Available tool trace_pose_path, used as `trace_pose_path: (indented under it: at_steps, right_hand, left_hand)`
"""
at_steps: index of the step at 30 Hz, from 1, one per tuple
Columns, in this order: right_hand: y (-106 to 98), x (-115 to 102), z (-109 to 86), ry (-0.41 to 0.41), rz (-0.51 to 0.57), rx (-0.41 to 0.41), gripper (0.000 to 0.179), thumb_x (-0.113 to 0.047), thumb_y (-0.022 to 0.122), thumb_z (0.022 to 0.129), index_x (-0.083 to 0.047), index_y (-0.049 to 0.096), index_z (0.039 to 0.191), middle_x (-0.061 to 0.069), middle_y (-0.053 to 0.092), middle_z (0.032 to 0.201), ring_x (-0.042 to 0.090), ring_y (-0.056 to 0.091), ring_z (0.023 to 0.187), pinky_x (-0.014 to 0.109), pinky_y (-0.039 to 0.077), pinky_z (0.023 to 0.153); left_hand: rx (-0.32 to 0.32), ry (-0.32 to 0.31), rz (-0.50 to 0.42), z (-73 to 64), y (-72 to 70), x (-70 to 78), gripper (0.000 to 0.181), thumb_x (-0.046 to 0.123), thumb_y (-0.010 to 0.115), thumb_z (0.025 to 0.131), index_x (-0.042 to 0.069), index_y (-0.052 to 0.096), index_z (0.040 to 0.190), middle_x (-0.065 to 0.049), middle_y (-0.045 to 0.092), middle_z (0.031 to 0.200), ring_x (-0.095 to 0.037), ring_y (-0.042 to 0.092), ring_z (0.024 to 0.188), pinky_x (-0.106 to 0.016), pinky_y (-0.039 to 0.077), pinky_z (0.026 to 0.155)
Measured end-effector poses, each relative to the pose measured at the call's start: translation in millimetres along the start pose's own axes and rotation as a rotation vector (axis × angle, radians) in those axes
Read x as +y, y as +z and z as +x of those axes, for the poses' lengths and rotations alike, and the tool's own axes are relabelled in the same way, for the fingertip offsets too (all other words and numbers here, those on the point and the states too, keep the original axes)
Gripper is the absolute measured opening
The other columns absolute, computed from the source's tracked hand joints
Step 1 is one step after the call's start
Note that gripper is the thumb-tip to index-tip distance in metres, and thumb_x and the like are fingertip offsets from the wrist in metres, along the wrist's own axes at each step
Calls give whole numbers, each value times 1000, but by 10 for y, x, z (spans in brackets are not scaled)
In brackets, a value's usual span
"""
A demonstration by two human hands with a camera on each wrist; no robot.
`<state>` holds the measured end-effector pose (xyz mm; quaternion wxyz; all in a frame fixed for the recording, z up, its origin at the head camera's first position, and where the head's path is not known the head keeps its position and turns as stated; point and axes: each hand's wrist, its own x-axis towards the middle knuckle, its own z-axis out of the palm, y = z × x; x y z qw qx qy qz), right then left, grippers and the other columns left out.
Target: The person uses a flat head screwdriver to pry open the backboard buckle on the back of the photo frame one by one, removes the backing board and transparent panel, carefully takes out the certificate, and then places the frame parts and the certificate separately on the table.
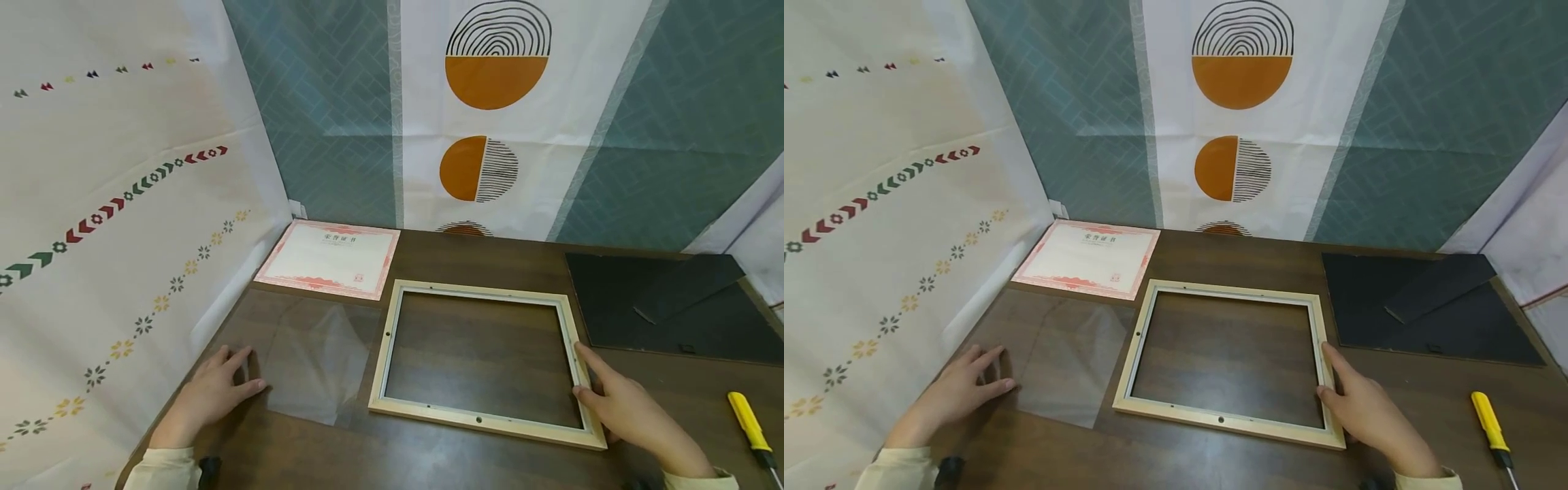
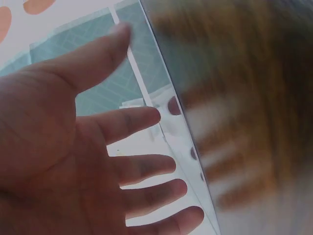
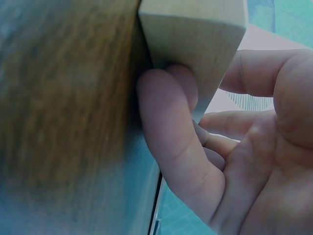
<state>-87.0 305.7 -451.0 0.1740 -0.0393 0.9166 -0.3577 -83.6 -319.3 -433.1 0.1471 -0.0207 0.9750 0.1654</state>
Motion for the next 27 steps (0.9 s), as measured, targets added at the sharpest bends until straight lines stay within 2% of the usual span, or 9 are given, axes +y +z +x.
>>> trace_pose_path:
  at_steps: [3,6,12,24,27]
  right_hand:
    - [4,15,-19,7,-3,3,77,-15,59,102,-5,11,162,5,46,70,21,53,42,35,46,44]
    - [12,30,-45,17,-3,10,77,-15,59,103,-4,11,162,5,45,69,21,52,42,35,45,44]
    - [40,44,-93,40,16,11,77,-16,58,103,-6,11,162,5,46,71,21,53,43,35,46,44]
    - [47,6,-90,30,17,10,76,-18,59,103,-5,12,162,4,45,69,19,51,43,34,45,45]
    - [47,8,-89,45,33,-1,77,-19,59,103,-5,11,162,5,48,71,20,52,45,34,45,45]
  left_hand:
    - [12,29,9,-3,42,24,89,59,62,95,-3,36,153,-46,15,152,-69,19,133,-82,27,92]
    - [-11,45,4,6,78,54,93,60,66,91,-1,35,155,-45,15,153,-70,19,133,-85,23,90]
    - [-44,43,24,8,95,85,101,60,73,85,1,33,156,-47,13,152,-71,18,132,-88,20,87]
    - [-43,18,44,-44,103,36,99,63,68,87,3,32,157,-47,13,151,-69,20,132,-86,23,88]
    - [-13,24,37,-94,122,20,96,64,65,89,3,32,157,-47,13,152,-69,19,132,-86,23,87]
